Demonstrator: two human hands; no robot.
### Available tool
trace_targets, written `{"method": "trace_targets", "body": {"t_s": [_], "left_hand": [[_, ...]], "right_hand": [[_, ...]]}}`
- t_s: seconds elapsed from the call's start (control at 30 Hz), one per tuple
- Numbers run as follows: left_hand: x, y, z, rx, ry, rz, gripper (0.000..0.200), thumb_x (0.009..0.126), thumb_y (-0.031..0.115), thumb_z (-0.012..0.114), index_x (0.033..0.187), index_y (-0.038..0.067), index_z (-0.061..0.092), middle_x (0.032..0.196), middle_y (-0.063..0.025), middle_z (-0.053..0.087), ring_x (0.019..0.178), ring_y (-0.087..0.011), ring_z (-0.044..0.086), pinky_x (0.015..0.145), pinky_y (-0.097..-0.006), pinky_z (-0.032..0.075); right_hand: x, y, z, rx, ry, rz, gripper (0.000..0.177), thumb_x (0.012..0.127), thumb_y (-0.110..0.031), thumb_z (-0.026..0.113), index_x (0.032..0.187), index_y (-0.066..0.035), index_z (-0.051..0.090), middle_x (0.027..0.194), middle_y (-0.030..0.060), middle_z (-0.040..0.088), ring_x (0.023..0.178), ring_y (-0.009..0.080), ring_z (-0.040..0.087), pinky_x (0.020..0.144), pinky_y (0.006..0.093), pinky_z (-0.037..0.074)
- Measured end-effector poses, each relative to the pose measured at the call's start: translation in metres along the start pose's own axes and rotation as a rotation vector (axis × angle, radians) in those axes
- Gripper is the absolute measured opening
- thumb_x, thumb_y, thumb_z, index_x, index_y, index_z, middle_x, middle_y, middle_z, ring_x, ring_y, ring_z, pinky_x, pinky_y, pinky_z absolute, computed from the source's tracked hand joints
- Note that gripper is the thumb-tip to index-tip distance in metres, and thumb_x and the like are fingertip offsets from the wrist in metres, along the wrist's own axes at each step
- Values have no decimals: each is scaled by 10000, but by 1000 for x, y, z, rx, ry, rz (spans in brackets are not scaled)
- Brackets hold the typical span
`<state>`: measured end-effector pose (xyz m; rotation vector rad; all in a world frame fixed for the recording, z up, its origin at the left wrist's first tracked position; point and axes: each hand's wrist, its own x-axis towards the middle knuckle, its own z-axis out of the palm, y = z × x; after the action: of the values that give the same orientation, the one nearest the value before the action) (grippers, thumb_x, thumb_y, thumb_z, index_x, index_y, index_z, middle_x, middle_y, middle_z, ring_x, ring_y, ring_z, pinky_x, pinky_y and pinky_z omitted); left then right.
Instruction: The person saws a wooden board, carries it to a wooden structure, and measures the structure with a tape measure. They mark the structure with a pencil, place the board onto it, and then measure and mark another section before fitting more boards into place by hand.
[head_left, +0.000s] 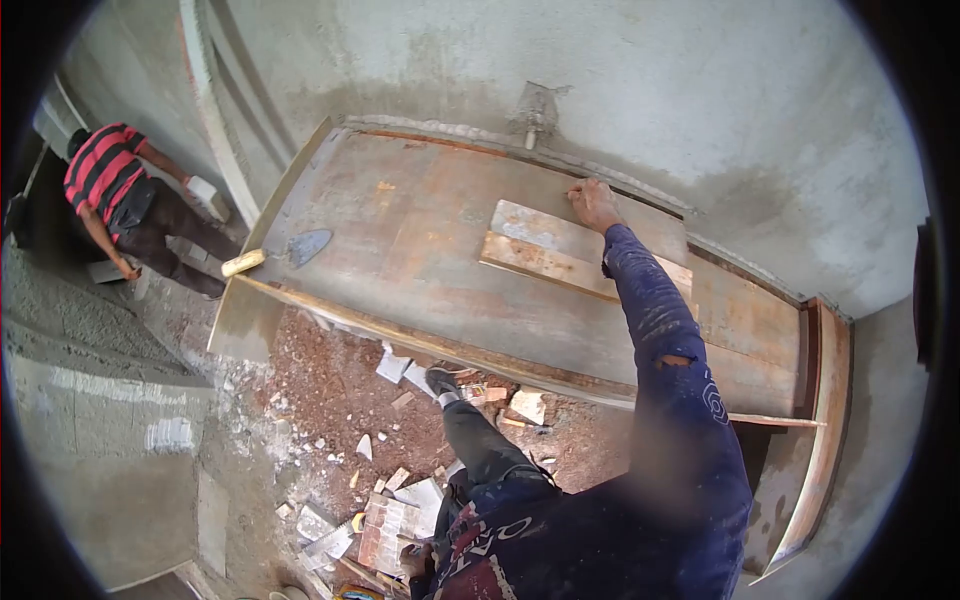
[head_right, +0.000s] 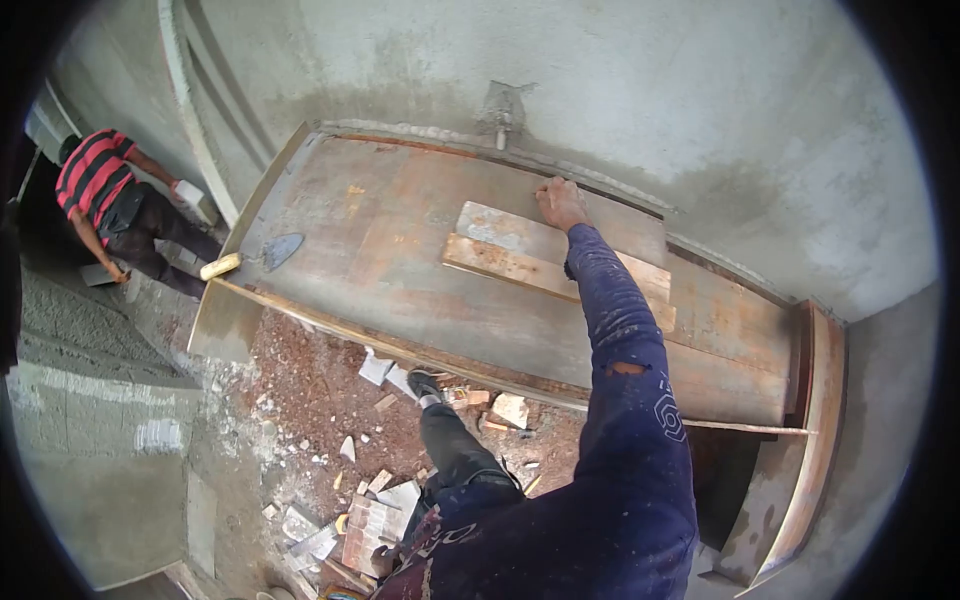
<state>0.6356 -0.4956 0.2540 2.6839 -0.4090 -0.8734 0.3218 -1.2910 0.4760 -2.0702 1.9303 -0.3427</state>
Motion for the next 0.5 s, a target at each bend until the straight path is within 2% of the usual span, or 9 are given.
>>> {"method": "trace_targets", "body": {"t_s": [0.07,0.1,0.2,0.23,0.27,0.37,0.43,0.5], "left_hand": [[2,-2,1,39,-89,157,693,637,468,856,985,-87,630,885,-265,676,836,-409,660,758,-461,542],[7,-9,6,40,-98,167,693,637,468,856,985,-87,630,885,-265,676,836,-409,660,758,-461,542],[17,-18,7,-89,-116,39,665,643,375,883,1009,-106,603,821,-220,680,698,-283,672,623,-381,546],[20,-11,-2,-210,-215,-82,651,647,359,881,1000,-110,599,786,-195,678,675,-257,664,619,-374,536],[17,9,-16,-96,-169,-39,669,653,359,872,1023,-123,595,758,-190,678,696,-282,669,634,-405,532],[49,-7,-20,-78,-137,25,690,654,373,854,1058,-125,600,791,-226,683,741,-336,675,677,-434,530],[58,8,-20,-108,-98,32,712,644,423,834,1064,-108,615,862,-273,681,803,-394,673,722,-470,527],[56,28,-21,-106,-97,51,727,645,444,826,1072,-102,610,908,-276,681,835,-421,662,743,-478,525]], "right_hand": [[2,21,-4,-35,100,92,268,859,-284,574,1066,-187,712,1089,175,684,1064,356,636,958,435,493],[5,30,-5,-42,107,102,268,859,-284,574,1066,-187,712,1089,175,684,1064,356,636,958,435,493],[19,41,2,-100,121,59,263,876,-293,559,1060,-180,708,1103,179,678,1068,359,633,953,449,492],[22,40,5,-104,121,59,259,885,-294,546,1048,-175,707,1100,184,676,1066,364,632,944,454,495],[27,45,9,-108,125,58,257,894,-296,532,1036,-171,706,1097,189,675,1065,369,632,936,460,497],[27,55,28,-134,172,75,255,903,-291,511,1011,-163,703,1081,189,680,1055,371,636,917,465,502],[19,48,27,-177,213,97,262,905,-291,507,1005,-151,704,1078,192,681,1053,371,638,914,467,502],[-5,33,12,-311,53,26,318,908,-319,502,1061,-112,688,1089,217,673,1059,385,633,924,472,497]]}}
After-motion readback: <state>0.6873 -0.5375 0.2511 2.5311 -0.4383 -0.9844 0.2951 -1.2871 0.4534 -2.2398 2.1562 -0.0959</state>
